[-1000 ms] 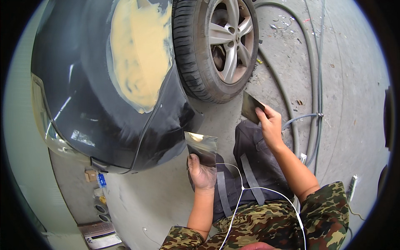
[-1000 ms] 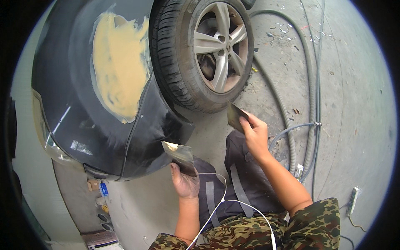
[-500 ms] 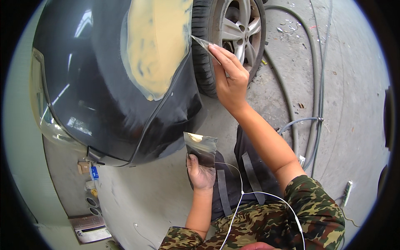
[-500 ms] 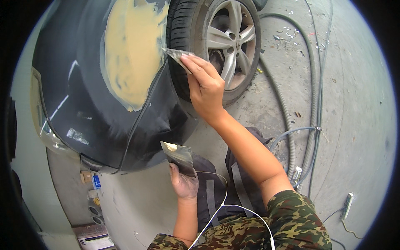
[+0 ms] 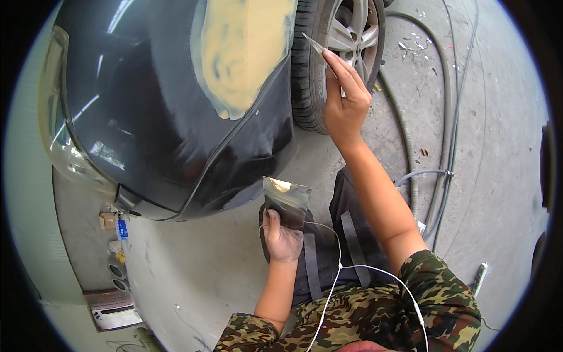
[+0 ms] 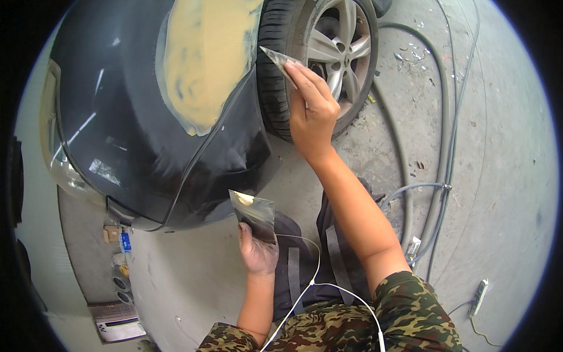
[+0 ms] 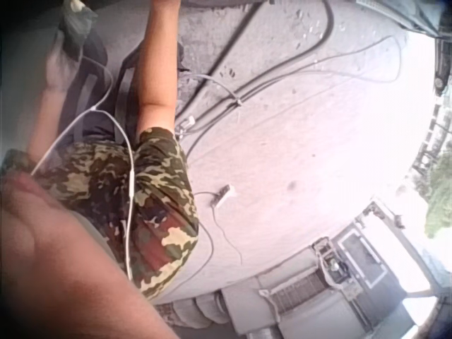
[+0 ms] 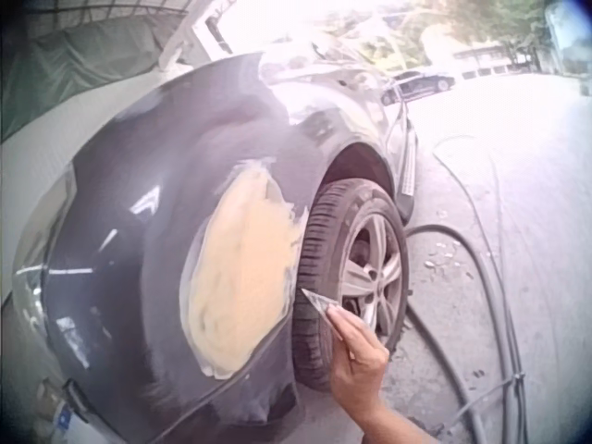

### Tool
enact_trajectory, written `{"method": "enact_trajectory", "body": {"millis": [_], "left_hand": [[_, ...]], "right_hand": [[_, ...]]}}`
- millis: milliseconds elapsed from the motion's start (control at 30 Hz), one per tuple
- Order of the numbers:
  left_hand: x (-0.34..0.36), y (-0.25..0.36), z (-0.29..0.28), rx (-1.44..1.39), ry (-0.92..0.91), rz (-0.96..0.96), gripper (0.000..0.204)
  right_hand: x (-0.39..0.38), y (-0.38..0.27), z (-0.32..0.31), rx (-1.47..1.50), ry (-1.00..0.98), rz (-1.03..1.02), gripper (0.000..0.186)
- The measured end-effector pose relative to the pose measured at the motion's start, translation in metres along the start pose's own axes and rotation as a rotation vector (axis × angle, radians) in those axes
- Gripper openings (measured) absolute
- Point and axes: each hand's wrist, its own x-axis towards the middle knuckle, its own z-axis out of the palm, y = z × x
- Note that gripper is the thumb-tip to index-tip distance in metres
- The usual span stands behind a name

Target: The person applies body filler to the front fender and rear quarter panel of a dark gray car using a putty knife and a mixing board. They spread the filler in smooth strokes, occasionally scrape excess material, and move around the vehicle to reach different areas.

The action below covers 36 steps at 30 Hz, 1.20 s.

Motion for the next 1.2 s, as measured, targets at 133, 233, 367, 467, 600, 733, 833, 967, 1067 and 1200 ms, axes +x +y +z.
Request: {"method": "enact_trajectory", "body": {"millis": [133,233,367,467,600,733,833,967,1067,1200], "left_hand": [[-0.001,-0.001,0.0,-0.022,-0.002,-0.011,0.035],[0.0,0.002,0.001,-0.015,0.0,-0.009,0.036],[0.007,0.006,0.001,-0.046,-0.022,-0.03,0.036],[0.013,0.009,0.006,-0.062,-0.021,-0.045,0.036],[0.021,0.028,0.026,-0.082,-0.026,-0.074,0.033],[0.022,0.071,0.058,-0.081,-0.019,-0.146,0.03],[0.015,0.114,0.084,-0.134,0.055,-0.202,0.029],[-0.003,0.196,0.126,-0.074,0.095,-0.243,0.029],[-0.016,0.262,0.162,0.017,0.191,-0.288,0.031],[-0.024,0.331,0.182,0.114,0.257,-0.265,0.031]], "right_hand": [[-0.004,-0.004,0.0,-0.087,-0.116,-0.18,0.037],[-0.026,-0.017,-0.017,-0.087,-0.209,-0.15,0.036],[-0.049,-0.033,-0.046,0.004,-0.255,0.081,0.031],[-0.05,-0.057,-0.064,0.267,-0.256,0.512,0.027],[-0.027,-0.123,-0.086,0.169,-0.525,0.626,0.027],[0.012,-0.177,-0.083,0.1,-0.885,0.41,0.03],[0.041,-0.197,-0.084,-0.265,-1.131,0.387,0.031],[0.04,-0.225,-0.085,-0.327,-0.629,0.872,0.026],[0.021,-0.241,-0.061,-0.325,-0.308,1.122,0.017],[-0.016,-0.253,0.007,0.005,0.337,1.536,0.014]]}}
